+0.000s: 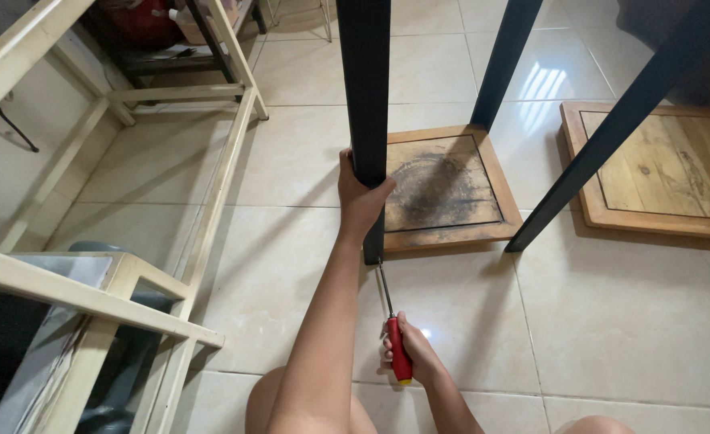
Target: The person sits on the floor and assembles a small table by attaching black metal legs to a square wooden tabletop using a screwdriver and screws. They align the legs and tighten the screws to secure the structure.
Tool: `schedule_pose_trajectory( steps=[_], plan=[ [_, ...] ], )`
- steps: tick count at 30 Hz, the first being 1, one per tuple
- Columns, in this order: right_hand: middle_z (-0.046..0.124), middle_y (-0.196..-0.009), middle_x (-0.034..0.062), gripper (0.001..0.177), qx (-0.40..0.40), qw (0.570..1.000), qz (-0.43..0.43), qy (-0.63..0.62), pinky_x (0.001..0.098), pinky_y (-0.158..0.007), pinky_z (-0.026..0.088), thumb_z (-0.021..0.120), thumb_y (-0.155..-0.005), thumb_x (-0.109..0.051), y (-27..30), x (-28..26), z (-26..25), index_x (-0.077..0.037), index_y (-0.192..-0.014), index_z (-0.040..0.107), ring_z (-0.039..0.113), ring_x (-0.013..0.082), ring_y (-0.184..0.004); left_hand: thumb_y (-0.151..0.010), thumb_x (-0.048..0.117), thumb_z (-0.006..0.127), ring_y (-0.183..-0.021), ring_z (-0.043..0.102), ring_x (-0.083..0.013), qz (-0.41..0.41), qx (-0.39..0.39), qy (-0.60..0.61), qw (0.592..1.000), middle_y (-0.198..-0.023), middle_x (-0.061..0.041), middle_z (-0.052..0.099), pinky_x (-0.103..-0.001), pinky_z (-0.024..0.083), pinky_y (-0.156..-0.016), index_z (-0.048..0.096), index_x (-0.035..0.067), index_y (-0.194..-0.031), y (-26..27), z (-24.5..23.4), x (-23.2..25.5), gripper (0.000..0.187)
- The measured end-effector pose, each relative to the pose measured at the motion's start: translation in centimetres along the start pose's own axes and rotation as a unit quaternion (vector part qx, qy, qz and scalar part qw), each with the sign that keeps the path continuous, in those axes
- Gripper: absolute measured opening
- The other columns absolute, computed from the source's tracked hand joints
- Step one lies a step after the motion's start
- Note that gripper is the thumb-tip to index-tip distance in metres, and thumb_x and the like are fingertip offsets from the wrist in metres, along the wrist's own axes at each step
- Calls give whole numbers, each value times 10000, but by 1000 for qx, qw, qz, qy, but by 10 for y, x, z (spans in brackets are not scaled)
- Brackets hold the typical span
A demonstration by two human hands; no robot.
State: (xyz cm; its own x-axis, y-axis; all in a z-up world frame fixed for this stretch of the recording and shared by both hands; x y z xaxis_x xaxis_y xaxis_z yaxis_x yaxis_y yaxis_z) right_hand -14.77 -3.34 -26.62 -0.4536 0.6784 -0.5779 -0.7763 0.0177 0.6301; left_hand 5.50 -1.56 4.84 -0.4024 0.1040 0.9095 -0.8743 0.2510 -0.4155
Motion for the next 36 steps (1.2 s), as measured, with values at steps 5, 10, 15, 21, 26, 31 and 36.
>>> schedule_pose_trajectory(
  steps=[5, 10, 15, 21, 26, 31, 36],
  plan=[
    [537, -666, 55, 469, 104, 990, -29, 90, 335, -476, 441, 466, -1009, -535, 8, -16, -4, -85, -913, 553, 489, 178, -527, -751, 34, 736, -726, 600, -124, -23, -17, -6, 1000, -863, -36, 552, -298, 537, -639, 429, 70, -1197, -6, 2, -6, 543],
    [596, -732, 65, 211, 90, 989, -79, 88, 331, -492, 487, 649, -934, -233, 7, -20, -12, -27, -930, 603, 555, 160, -562, -763, 35, 747, -729, 585, -126, 5, -8, -6, 1000, -868, -37, 543, -301, 529, -637, 423, 66, -1165, -6, 4, -7, 517],
    [670, -824, 94, 294, 126, 966, -129, 185, 349, -539, 540, 682, -919, -269, 4, -17, -19, -21, -1074, 655, 618, 189, -621, -752, 40, 752, -733, 605, -125, -7, -6, -15, 1000, -869, -32, 555, -299, 539, -625, 426, 66, -1174, -6, 4, -8, 534],
    [734, -909, 158, 413, 294, 810, -207, 463, 428, -705, 496, 615, -972, -498, 22, -23, -24, -188, -1244, 636, 659, 324, -800, -745, 41, 760, -745, 618, -126, 0, -4, -10, 1000, -879, -39, 569, -299, 548, -643, 423, 69, -1196, -6, 5, -9, 562],
    [696, -726, 182, 537, 353, 796, -226, 437, 425, -663, 523, 612, -897, -566, 18, -16, -35, -50, -1042, 570, 673, 328, -671, -753, 43, 769, -779, 615, -130, 13, -5, -9, 1000, -907, -43, 563, -303, 556, -676, 423, 68, -1201, -5, 4, -11, 567],
    [535, -573, 42, 552, -31, 996, -50, -67, 285, -372, 402, 590, -975, -588, -31, 33, -40, -61, -812, 559, 465, 146, -444, -766, 45, 742, -774, 605, -136, -5, -11, -5, 1000, -902, -41, 552, -305, 551, -667, 431, 74, -1222, -4, 4, -15, 552],
    [470, -526, 21, 568, -313, 875, 98, -356, 249, -316, 311, 532, -1016, -610, -24, 43, -8, -90, -787, 531, 388, 136, -380, -743, 41, 745, -765, 622, -128, -10, -10, -10, 1000, -903, -32, 557, -299, 556, -660, 411, 75, -1230, -8, 4, -13, 592]
  ],
)
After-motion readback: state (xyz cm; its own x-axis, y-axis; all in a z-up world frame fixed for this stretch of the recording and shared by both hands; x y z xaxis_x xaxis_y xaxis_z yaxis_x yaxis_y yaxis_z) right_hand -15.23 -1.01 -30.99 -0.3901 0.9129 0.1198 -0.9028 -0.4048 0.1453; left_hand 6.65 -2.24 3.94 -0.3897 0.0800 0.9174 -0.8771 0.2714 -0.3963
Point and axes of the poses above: each hand's wrist, its own y-axis away from the middle knuckle, its own z-axis out of the palm, x = y × z, the point moved 7 cm from there along -y, towards the middle knuckle
